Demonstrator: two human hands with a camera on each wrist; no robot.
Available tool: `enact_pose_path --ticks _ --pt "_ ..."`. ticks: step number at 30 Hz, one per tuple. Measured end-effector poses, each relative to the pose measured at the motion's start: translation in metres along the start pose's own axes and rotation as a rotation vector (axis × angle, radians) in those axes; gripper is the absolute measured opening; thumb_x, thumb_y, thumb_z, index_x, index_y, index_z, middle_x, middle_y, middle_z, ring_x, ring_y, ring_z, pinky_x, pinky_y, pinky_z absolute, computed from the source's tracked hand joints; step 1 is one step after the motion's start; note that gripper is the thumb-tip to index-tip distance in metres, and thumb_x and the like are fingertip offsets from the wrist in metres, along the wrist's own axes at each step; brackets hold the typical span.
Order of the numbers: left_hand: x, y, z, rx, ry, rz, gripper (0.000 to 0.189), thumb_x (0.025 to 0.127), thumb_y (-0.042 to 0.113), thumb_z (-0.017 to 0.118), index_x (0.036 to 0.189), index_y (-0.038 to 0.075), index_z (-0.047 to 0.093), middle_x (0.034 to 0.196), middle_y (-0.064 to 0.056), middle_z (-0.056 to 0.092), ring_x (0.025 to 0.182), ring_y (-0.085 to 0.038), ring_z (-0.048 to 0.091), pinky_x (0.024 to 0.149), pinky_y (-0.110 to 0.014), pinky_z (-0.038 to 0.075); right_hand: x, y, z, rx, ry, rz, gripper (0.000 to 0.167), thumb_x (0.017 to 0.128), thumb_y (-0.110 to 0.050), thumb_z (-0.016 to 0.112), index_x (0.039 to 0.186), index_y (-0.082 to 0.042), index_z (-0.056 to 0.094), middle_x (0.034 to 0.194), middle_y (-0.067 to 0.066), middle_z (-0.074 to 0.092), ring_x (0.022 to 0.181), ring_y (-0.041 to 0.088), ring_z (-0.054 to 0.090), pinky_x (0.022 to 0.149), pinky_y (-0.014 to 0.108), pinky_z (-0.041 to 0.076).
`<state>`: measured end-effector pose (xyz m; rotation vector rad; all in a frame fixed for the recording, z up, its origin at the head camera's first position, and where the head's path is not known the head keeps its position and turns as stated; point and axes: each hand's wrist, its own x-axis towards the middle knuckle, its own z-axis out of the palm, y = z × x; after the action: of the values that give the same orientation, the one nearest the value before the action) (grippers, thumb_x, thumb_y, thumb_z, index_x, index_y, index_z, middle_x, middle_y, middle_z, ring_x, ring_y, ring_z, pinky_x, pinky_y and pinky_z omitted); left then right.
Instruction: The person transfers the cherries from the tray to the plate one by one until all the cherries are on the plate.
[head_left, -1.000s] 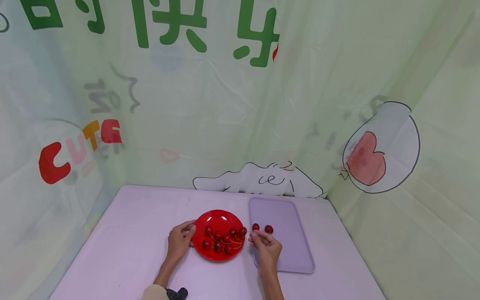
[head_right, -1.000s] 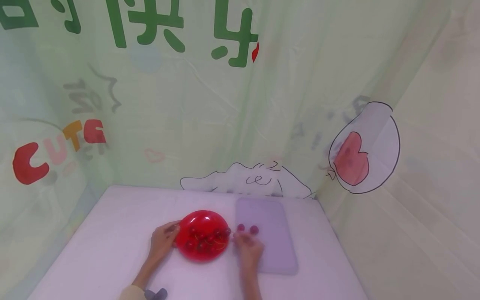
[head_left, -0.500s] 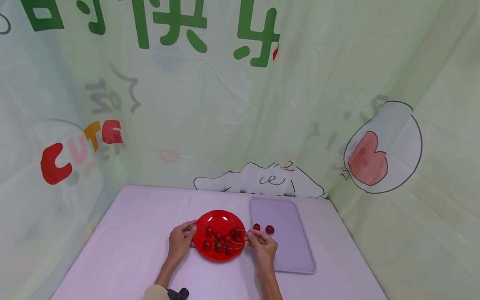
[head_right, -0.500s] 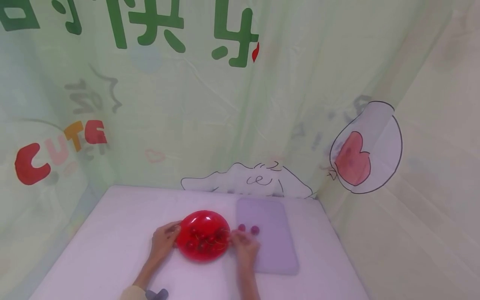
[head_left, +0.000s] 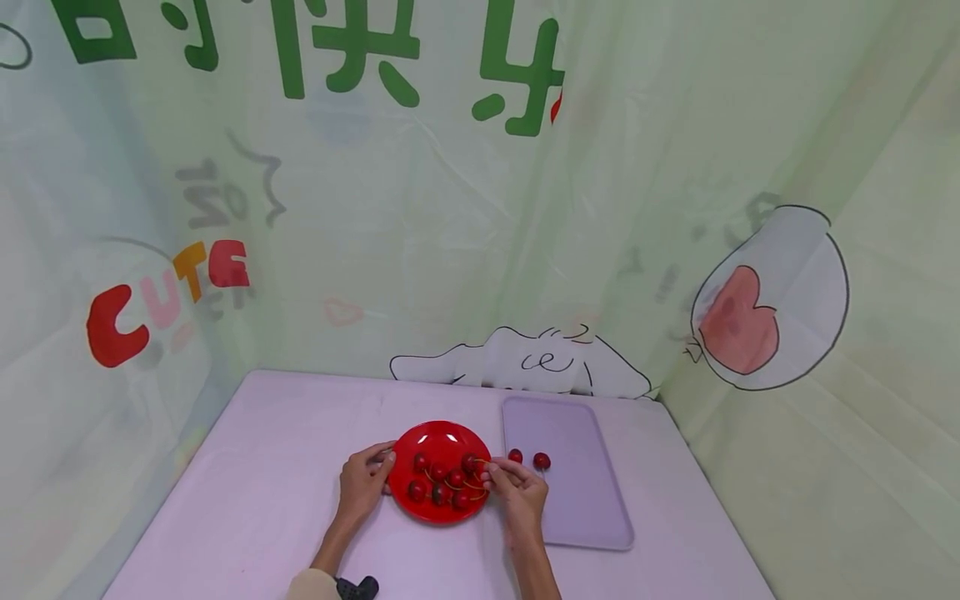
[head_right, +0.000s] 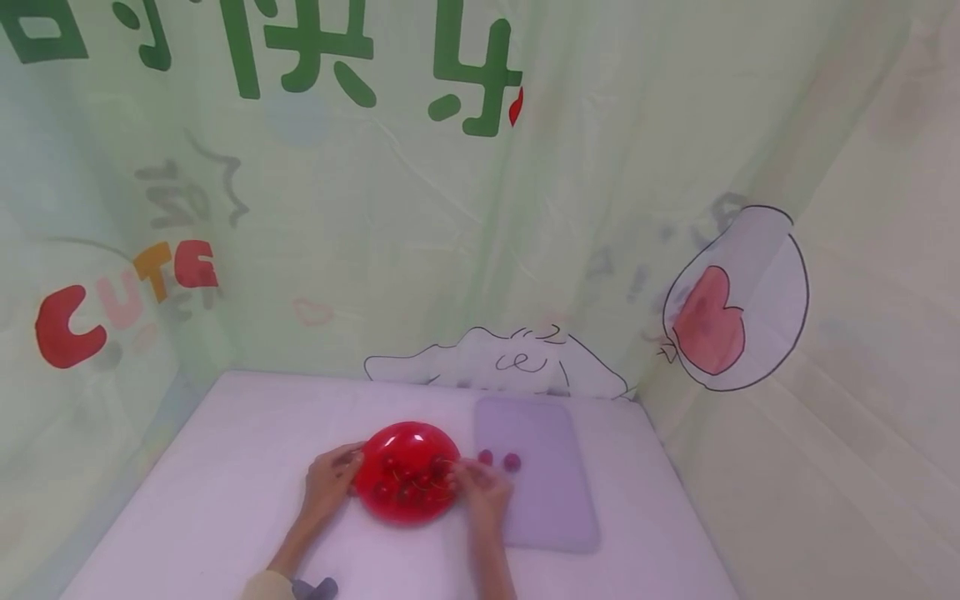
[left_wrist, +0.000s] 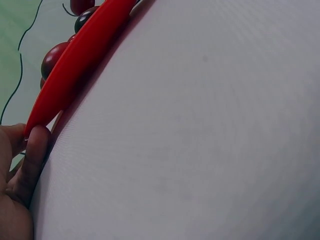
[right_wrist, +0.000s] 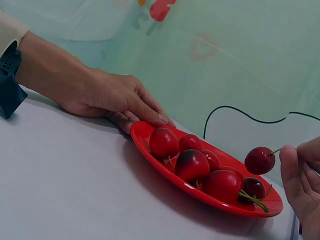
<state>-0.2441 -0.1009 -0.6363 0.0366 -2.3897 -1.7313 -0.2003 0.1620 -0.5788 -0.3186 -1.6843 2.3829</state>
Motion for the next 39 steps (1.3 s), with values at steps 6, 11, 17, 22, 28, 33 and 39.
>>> enact_pose_path --ticks 6,11,17,22,28,33,39 --pt "0.002 0.001 0.0 -0.002 -0.003 0.009 0.034 0.108 0.016 0.069 0.14 0.007 0.073 0.119 -0.019 0.079 0.054 -0.009 0.064 0.059 -0.016 0.057 0.0 -0.005 0.007 -0.015 -0.025 0.007 0.034 0.101 -0.004 0.076 0.124 0.02 0.069 0.091 0.006 0.084 0.076 0.012 0.081 0.078 0.023 0.067" --pt "0.001 0.0 0.0 -0.016 -0.003 0.02 0.033 0.108 0.015 0.07 0.139 0.006 0.074 0.117 -0.02 0.078 0.052 -0.01 0.063 0.057 -0.017 0.057 0.002 -0.006 0.01 -0.036 -0.058 0.014 0.035 0.1 -0.004 0.077 0.124 0.02 0.069 0.092 0.01 0.084 0.076 0.013 0.081 0.078 0.024 0.067" --pt "0.0 -0.003 0.001 -0.018 0.005 0.03 0.031 0.107 0.014 0.07 0.137 0.006 0.075 0.112 -0.018 0.079 0.05 -0.009 0.062 0.055 -0.019 0.057 0.002 -0.007 0.012 -0.074 -0.069 0.029 0.035 0.1 -0.006 0.078 0.125 0.018 0.071 0.097 0.012 0.084 0.075 0.012 0.08 0.078 0.022 0.066" --pt "0.0 -0.001 0.0 -0.028 0.002 0.023 0.031 0.107 0.013 0.07 0.137 0.005 0.075 0.112 -0.018 0.078 0.049 -0.009 0.062 0.055 -0.019 0.057 0.004 -0.006 0.014 -0.096 -0.079 0.026 0.036 0.101 -0.006 0.077 0.127 0.018 0.07 0.099 0.012 0.085 0.077 0.012 0.081 0.079 0.022 0.066" --pt "0.0 0.002 -0.001 -0.024 -0.008 0.005 0.032 0.108 0.013 0.07 0.138 0.005 0.074 0.114 -0.019 0.078 0.051 -0.01 0.062 0.057 -0.018 0.057 0.012 0.007 0.012 -0.165 -0.093 -0.021 0.031 0.097 -0.005 0.082 0.119 0.016 0.075 0.095 0.018 0.083 0.074 0.013 0.079 0.074 0.023 0.066" --pt "-0.001 0.003 -0.002 -0.032 -0.012 0.0 0.032 0.107 0.012 0.07 0.138 0.005 0.074 0.114 -0.019 0.078 0.051 -0.01 0.062 0.057 -0.018 0.057 0.016 0.016 0.014 -0.324 -0.087 -0.115 0.021 0.094 -0.003 0.084 0.11 0.009 0.081 0.092 0.022 0.082 0.071 0.014 0.079 0.068 0.024 0.066" --pt "0.0 0.002 -0.003 -0.032 -0.011 0.003 0.032 0.108 0.012 0.07 0.138 0.005 0.074 0.114 -0.019 0.078 0.051 -0.009 0.062 0.057 -0.018 0.057 0.012 0.012 0.024 -0.511 -0.082 -0.202 0.01 0.093 0.002 0.083 0.103 0.003 0.084 0.089 0.018 0.082 0.065 0.012 0.075 0.064 0.021 0.064"
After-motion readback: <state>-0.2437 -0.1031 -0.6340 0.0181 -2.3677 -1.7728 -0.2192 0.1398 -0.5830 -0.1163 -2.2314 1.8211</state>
